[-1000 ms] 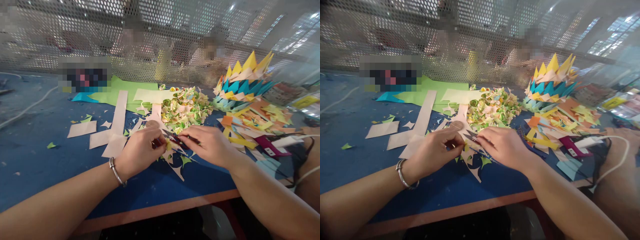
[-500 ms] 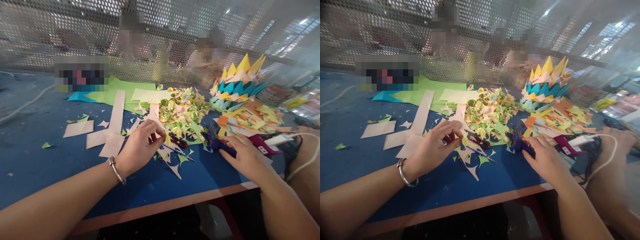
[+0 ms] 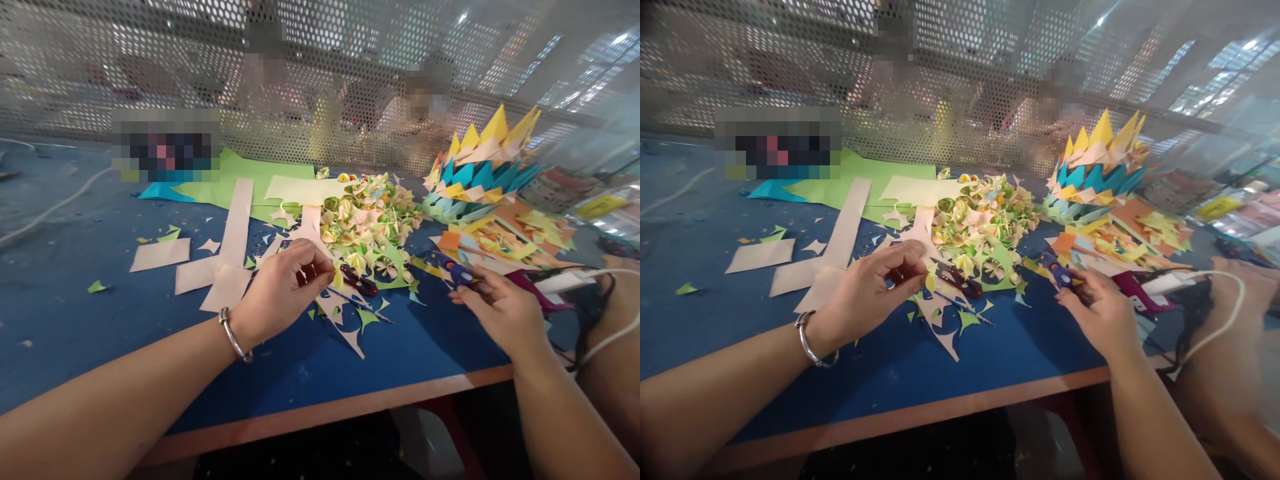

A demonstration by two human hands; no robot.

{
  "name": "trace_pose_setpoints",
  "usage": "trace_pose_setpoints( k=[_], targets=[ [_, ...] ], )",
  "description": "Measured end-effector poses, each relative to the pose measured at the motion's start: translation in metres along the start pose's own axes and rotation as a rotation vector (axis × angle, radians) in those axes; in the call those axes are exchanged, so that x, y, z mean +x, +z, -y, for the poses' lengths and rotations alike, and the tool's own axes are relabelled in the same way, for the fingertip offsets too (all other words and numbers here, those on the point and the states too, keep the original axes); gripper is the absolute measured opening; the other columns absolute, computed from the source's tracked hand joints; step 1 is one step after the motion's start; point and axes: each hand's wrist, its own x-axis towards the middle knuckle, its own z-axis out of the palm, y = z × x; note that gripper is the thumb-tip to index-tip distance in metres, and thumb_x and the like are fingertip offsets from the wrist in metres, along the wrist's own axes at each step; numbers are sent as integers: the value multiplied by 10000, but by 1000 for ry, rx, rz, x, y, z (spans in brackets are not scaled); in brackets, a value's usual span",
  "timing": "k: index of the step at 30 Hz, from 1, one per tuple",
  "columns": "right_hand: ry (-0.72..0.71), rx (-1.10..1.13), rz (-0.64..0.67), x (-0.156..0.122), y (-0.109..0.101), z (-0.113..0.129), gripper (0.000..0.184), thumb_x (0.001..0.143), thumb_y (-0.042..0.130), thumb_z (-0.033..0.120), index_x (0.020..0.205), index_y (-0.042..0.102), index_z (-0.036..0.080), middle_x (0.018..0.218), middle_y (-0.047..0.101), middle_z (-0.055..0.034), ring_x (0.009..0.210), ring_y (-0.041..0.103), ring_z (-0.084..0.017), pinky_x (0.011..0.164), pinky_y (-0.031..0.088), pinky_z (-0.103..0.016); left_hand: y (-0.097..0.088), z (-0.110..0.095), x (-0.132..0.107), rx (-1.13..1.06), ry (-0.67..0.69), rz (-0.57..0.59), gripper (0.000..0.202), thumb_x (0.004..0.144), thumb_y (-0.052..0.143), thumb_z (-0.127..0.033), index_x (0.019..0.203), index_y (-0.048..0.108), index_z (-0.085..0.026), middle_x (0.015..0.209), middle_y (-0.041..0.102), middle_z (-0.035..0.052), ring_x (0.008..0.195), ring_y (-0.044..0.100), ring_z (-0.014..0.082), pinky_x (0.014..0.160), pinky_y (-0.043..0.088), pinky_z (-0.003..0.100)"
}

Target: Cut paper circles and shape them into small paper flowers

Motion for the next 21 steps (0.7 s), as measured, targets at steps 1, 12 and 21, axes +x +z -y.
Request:
trace_pose_setpoints(
  k=[1, 12, 21],
  targets=[
    [114, 96, -33, 0, 0, 1, 250, 792, 663, 294, 1025, 640, 206, 733, 729, -91, 648, 719, -254, 684, 567, -366, 0, 0, 0, 0, 1, 6, 94, 834, 581, -116, 763, 591, -177, 810, 628, 24, 688, 579, 102, 591, 496, 218],
    [352, 200, -68, 5, -4, 22, 95, 749, 687, 233, 672, 675, 179, 601, 697, -78, 533, 658, -190, 534, 519, -271, 0, -4, 0, 50, 28, 35, 96, 844, 578, -141, 759, 612, -173, 730, 635, 23, 721, 598, 131, 585, 503, 225],
    [66, -61, 49, -21, -6, 43, 386, 839, 625, 443, 540, 664, 203, 572, 684, -71, 553, 664, -236, 573, 546, -349, 1, -5, 0, -5, 20, 61, 84, 843, 582, -127, 784, 619, -175, 732, 651, 4, 642, 593, 98, 557, 485, 212]
  ],
)
